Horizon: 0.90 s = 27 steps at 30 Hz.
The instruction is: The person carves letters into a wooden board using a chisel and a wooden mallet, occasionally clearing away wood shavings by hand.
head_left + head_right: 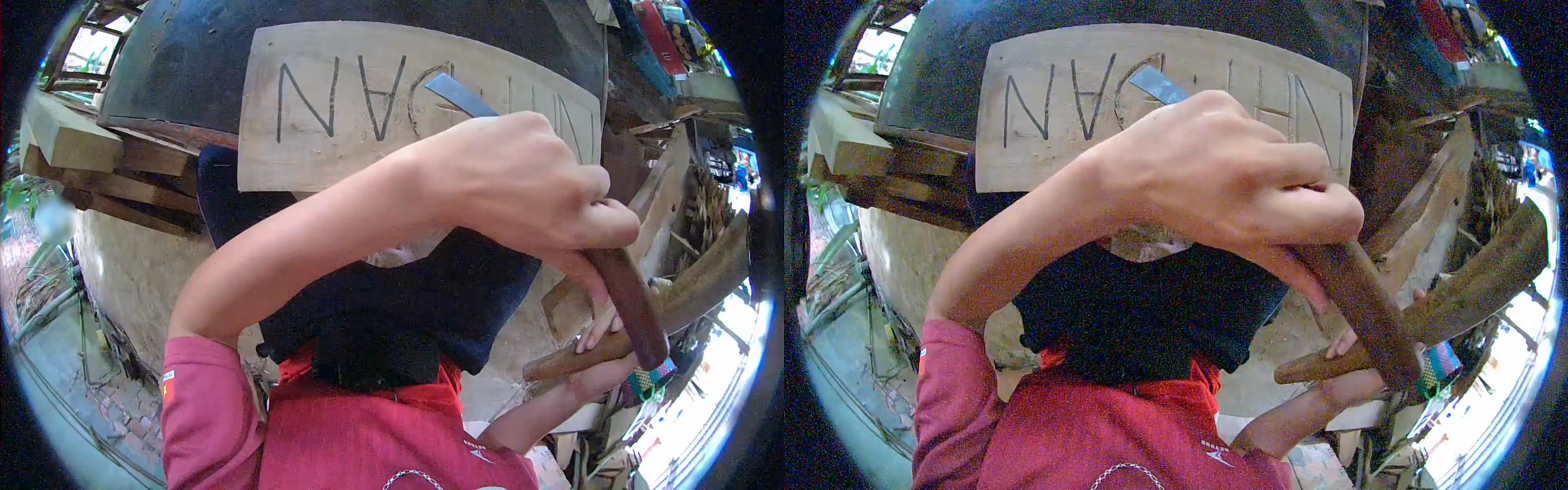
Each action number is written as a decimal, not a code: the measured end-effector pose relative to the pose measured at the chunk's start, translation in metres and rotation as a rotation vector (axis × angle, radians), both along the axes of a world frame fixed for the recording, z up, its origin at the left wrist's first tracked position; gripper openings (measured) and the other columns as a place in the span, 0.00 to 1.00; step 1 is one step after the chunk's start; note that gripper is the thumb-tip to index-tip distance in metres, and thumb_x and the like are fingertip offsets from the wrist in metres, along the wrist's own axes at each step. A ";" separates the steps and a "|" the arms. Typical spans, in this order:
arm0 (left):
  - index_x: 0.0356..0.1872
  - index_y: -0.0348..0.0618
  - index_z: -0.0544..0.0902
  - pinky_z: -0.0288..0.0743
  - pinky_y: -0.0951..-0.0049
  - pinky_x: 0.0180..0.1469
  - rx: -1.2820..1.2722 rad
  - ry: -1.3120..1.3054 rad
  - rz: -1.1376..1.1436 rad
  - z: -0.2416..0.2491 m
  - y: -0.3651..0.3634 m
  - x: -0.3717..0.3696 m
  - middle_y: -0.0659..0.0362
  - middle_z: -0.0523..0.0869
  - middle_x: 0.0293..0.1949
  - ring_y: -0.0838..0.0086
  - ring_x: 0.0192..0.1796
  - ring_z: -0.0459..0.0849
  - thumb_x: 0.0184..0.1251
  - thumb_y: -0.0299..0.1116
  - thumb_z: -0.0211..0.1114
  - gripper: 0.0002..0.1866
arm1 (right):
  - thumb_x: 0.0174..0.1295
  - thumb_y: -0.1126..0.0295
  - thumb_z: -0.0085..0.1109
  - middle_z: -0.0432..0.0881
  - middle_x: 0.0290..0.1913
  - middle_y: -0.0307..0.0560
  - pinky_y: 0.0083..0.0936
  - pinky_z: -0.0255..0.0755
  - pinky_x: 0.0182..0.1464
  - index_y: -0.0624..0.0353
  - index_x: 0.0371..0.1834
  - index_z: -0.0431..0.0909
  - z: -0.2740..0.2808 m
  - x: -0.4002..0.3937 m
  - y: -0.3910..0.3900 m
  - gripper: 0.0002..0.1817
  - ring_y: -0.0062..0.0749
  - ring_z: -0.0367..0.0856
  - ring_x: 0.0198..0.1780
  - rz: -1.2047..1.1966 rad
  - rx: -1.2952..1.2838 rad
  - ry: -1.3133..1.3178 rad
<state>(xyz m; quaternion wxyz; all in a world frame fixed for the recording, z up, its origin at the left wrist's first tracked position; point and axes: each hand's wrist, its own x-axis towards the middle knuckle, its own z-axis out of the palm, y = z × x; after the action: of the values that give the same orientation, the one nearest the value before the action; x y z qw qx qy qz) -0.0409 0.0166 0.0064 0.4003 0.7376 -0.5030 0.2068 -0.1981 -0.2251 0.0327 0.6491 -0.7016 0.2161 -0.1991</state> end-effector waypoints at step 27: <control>0.37 0.51 0.76 0.74 0.62 0.19 -0.106 0.009 0.177 0.004 -0.002 0.004 0.59 0.81 0.23 0.59 0.21 0.84 0.62 0.67 0.60 0.28 | 0.71 0.33 0.42 0.66 0.29 0.44 0.23 0.68 0.10 0.65 0.51 0.61 0.002 -0.011 0.012 0.38 0.27 0.68 0.12 0.141 0.038 -0.039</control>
<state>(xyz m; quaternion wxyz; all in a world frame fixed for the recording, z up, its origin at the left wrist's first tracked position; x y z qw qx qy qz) -0.0367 0.0150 0.0108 0.4211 0.7579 -0.4224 0.2643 -0.2091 -0.2134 0.0350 0.6786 -0.6988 0.1573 -0.1626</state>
